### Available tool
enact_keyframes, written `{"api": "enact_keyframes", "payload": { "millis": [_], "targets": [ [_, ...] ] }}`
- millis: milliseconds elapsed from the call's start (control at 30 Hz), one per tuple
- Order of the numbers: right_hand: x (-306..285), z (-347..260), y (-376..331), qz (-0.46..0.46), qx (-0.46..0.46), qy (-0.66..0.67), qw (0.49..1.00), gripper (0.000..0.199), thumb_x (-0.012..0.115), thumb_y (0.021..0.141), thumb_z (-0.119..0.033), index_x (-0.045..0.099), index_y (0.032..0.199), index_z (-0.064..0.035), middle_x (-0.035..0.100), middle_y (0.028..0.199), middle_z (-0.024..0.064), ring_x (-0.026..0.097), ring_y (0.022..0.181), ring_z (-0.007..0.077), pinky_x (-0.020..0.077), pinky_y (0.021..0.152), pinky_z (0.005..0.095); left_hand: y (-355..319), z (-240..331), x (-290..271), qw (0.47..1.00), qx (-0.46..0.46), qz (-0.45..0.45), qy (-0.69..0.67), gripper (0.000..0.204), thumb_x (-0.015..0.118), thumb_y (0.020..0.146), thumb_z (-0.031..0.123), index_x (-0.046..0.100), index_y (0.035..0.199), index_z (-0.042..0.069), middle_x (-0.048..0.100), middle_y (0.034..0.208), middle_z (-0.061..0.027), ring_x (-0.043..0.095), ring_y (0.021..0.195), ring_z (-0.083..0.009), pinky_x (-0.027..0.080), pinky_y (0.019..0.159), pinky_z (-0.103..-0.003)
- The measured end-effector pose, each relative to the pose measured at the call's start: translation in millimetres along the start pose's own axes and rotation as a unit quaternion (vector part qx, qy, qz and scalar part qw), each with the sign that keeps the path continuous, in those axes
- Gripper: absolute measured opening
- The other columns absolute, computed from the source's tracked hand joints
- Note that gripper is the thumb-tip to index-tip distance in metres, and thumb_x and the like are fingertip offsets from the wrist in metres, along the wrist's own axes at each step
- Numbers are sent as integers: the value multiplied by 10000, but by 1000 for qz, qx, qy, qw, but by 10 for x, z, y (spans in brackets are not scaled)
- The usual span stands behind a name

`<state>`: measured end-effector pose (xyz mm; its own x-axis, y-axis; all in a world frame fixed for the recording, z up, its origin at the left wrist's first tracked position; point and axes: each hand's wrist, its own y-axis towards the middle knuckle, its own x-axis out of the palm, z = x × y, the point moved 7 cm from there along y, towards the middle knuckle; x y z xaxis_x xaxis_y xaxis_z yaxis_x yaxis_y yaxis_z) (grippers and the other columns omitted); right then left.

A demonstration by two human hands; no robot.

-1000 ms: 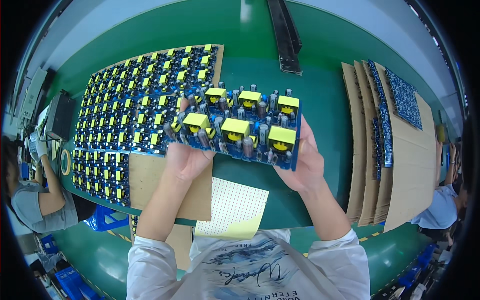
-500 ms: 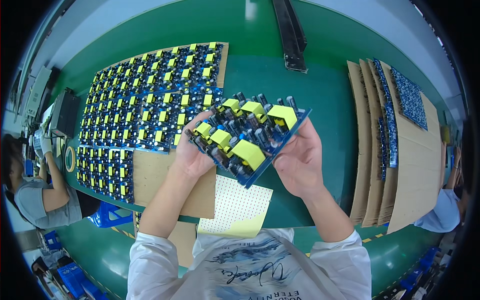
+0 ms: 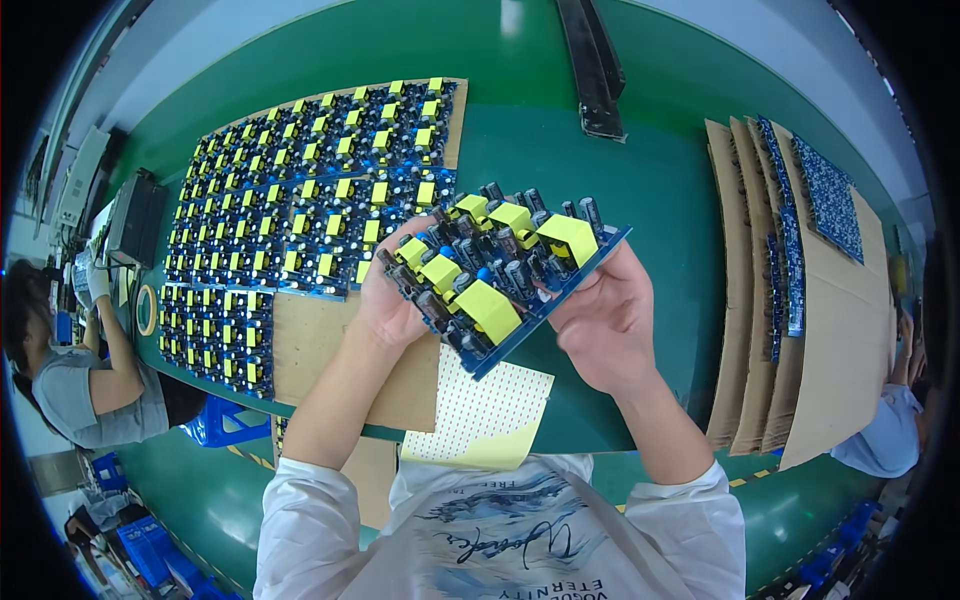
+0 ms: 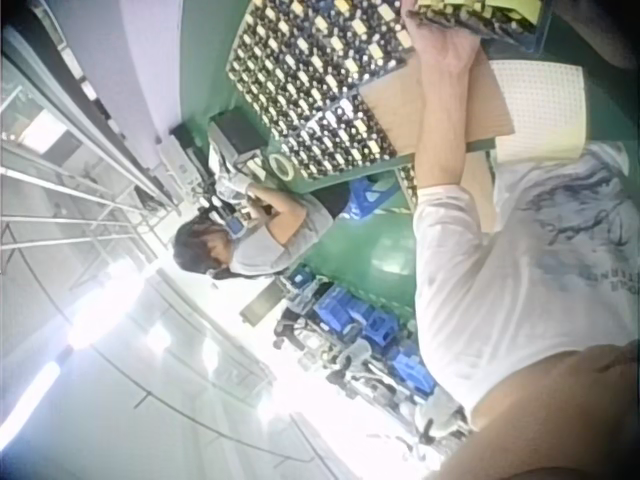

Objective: The person picks up circuit boards from the table, turns them over and rotates them by hand, and places them back onto the work surface.

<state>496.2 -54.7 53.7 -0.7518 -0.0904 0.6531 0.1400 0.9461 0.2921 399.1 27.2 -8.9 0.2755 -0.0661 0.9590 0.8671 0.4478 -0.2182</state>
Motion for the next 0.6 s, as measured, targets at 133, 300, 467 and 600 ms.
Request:
{"api": "enact_keyframes", "payload": {
  "millis": [133, 300, 467, 600],
  "targets": [
    [-144, -7, 50, 83, 49, 0, 995, 322, 605, 802, -139, 446, 1045, -3, 592, 968, 97, 586, 866, 149, 470, 772, 293, 26, 178, -73, 997, 56, 59, 12, 365, 401, 871, 208, 484, 1139, -26, 555, 1111, -176, 558, 993, -297, 445, 878, -419],
    [-290, 37, 53, 174, 119, -125, 969, 124, 548, 825, -150, 501, 779, -45, 591, 783, 42, 560, 692, 85, 462, 654, 245, -22, 441, -144, 973, 155, 124, 119, 304, 451, 857, 227, 539, 1055, 14, 594, 1047, -115, 575, 959, -234, 464, 844, -378],
    [-364, 42, 38, 217, 124, -162, 955, 133, 539, 816, -153, 512, 737, -50, 567, 709, 8, 537, 625, 69, 451, 614, 229, -51, 441, -128, 966, 157, 125, 166, 265, 480, 847, 242, 562, 1004, 45, 613, 1000, -77, 590, 926, -188, 479, 808, -346],
    [-428, 63, 18, 238, 126, -145, 952, 108, 530, 811, -141, 524, 757, -47, 566, 706, 10, 537, 623, 71, 459, 605, 234, -55, 446, -125, 962, 158, 129, 182, 259, 488, 844, 247, 564, 1002, 56, 617, 988, -58, 596, 906, -170, 488, 784, -335]
  ]
}}
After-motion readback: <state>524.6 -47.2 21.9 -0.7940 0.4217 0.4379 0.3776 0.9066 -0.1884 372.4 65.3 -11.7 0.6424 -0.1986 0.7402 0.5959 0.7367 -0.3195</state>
